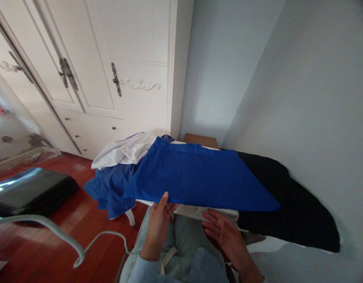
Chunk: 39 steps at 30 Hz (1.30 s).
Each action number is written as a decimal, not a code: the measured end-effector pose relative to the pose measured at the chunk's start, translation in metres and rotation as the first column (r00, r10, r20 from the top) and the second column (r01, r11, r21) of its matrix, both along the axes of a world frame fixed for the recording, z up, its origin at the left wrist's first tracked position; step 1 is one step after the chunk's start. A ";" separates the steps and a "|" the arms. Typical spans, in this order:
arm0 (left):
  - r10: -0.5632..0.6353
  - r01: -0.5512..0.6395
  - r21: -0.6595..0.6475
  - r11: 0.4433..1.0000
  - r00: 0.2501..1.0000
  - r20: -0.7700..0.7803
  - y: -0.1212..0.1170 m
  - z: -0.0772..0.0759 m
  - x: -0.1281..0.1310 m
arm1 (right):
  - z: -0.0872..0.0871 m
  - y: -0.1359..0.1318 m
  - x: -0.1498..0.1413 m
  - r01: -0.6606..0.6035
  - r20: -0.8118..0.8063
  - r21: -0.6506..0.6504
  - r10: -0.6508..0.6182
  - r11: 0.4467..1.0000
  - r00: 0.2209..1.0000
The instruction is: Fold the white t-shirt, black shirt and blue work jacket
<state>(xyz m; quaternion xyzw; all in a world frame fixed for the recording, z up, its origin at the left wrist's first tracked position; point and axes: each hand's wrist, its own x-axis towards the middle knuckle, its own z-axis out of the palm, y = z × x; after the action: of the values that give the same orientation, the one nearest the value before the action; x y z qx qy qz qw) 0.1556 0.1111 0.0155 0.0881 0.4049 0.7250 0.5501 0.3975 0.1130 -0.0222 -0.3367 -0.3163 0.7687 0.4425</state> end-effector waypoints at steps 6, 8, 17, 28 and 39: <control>0.080 -0.081 0.007 0.997 0.995 0.055 0.015 0.030 0.005 | 0.023 0.009 0.000 0.058 -0.202 0.003 -0.056 0.998 0.978; 0.114 -0.114 -0.005 0.993 0.990 0.079 0.014 0.034 0.007 | 0.035 0.019 0.008 0.139 -0.240 -0.004 -0.136 0.990 0.961; 0.133 -0.128 -0.057 0.990 0.987 0.090 0.003 0.023 0.001 | 0.108 0.071 0.114 0.411 -0.047 -0.207 -0.429 0.888 0.902; 0.102 -0.102 -0.088 0.991 0.995 -0.005 -0.001 0.017 -0.010 | 0.132 0.183 0.154 -0.130 0.345 -0.203 0.195 0.971 0.918; 0.321 -0.328 -0.001 0.945 0.923 -0.214 -0.004 0.001 -0.028 | 0.127 0.279 0.091 -0.032 0.525 -0.287 0.185 0.957 0.831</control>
<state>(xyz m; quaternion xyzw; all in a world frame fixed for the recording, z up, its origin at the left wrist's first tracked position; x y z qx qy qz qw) 0.1275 0.1067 0.0165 0.0860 0.4833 0.7850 0.3780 0.4882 0.3915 0.1051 -0.5794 -0.3418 0.6999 0.2400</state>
